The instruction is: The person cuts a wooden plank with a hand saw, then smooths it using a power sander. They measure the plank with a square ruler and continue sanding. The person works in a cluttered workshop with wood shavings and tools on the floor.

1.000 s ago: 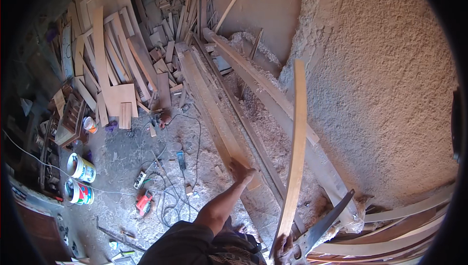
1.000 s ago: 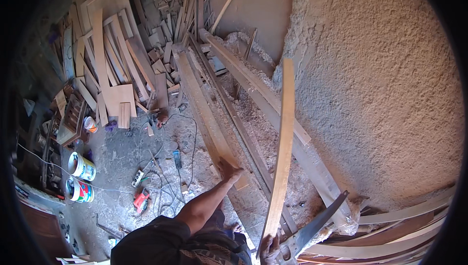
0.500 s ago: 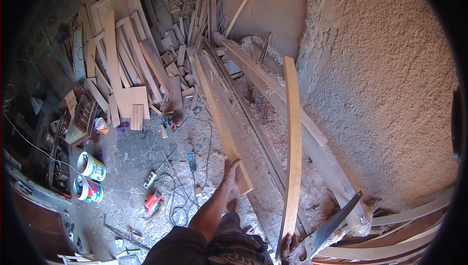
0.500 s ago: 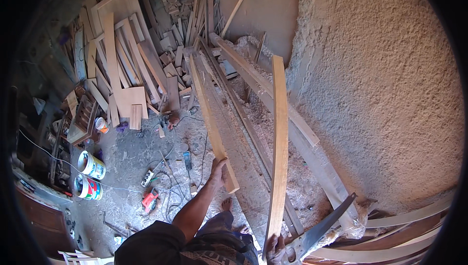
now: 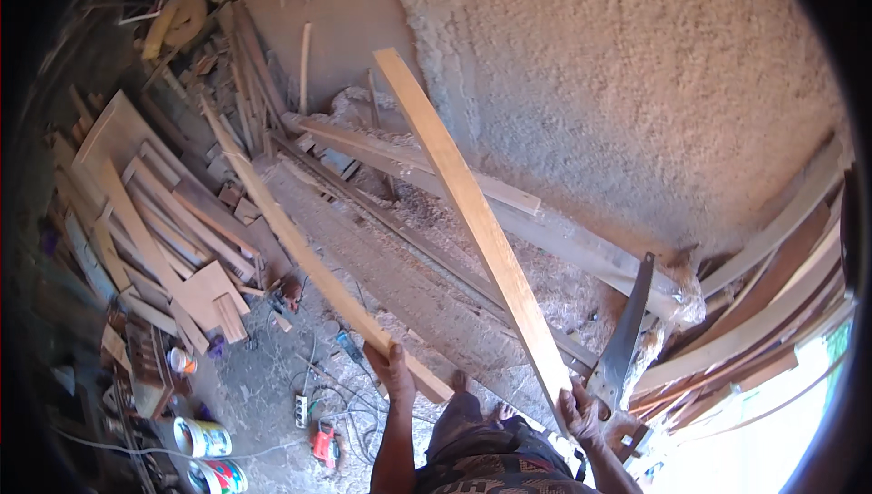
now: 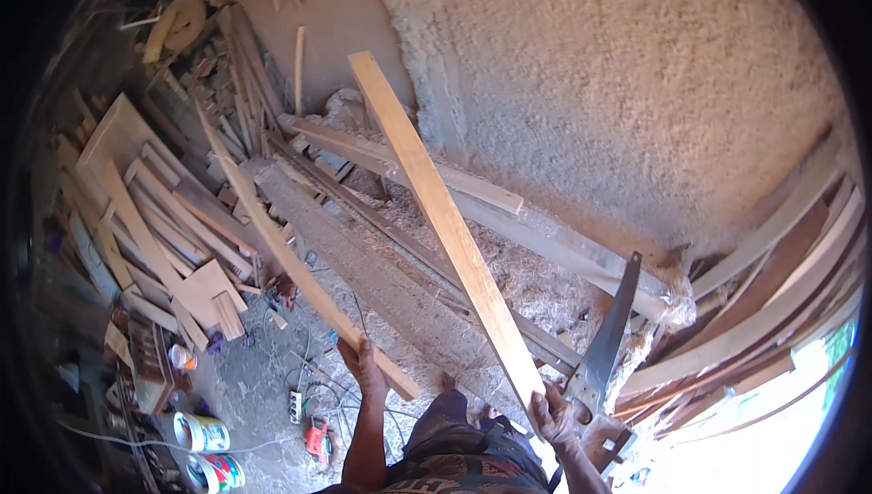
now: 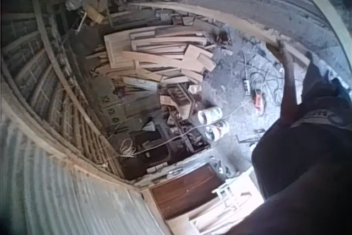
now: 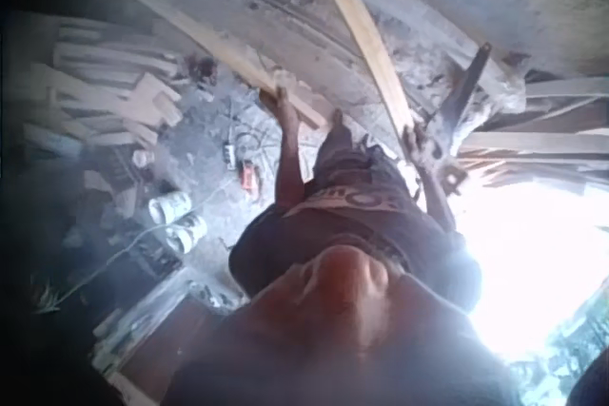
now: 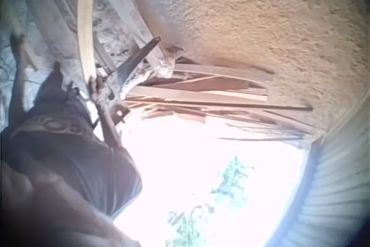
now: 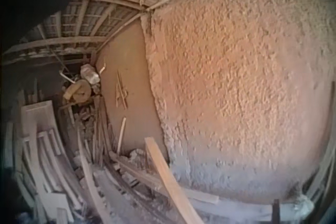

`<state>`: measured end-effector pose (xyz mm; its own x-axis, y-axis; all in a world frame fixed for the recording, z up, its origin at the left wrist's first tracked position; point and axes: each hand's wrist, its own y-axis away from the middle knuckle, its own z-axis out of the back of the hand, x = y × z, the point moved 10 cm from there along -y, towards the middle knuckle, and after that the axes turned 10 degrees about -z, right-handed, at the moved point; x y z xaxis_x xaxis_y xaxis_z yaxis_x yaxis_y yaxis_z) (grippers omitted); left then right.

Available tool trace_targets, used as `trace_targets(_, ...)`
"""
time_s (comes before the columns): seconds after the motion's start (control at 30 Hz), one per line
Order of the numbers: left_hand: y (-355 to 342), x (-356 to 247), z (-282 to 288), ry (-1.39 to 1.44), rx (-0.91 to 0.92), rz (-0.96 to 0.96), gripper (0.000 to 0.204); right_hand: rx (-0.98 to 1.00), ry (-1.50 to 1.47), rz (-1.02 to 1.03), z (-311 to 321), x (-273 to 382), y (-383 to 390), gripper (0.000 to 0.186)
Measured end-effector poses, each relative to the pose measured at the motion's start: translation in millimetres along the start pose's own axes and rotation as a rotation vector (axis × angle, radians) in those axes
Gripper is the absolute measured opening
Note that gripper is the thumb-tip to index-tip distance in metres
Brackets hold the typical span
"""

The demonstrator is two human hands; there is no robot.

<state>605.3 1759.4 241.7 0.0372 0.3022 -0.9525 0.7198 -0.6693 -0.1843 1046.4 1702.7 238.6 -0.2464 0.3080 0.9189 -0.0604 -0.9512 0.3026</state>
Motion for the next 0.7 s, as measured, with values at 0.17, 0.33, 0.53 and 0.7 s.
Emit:
trace_targets(0.17,-63.5,-26.1,0.9,0.068,0.173,-0.182,0.091,-0.097,-0.085,0.043,1.1,26.3,-4.4,0.045)
trace_targets(0.33,-185.1,-161.4,-212.1,0.779,0.669,-0.058,0.083,-0.254,-0.123,0.048,10.6,27.5,-2.1,0.042)
trace_targets(0.53,-238.3,-212.3,-312.2,0.405,0.541,-0.339,0.065,-0.463,-0.188,-0.039,23.1,25.7,30.7,0.049)
trace_targets(0.7,-176.0,-236.9,-428.4,0.479,0.582,-0.537,0.058,-0.723,-0.266,-0.047,48.2,-16.7,81.5,0.042)
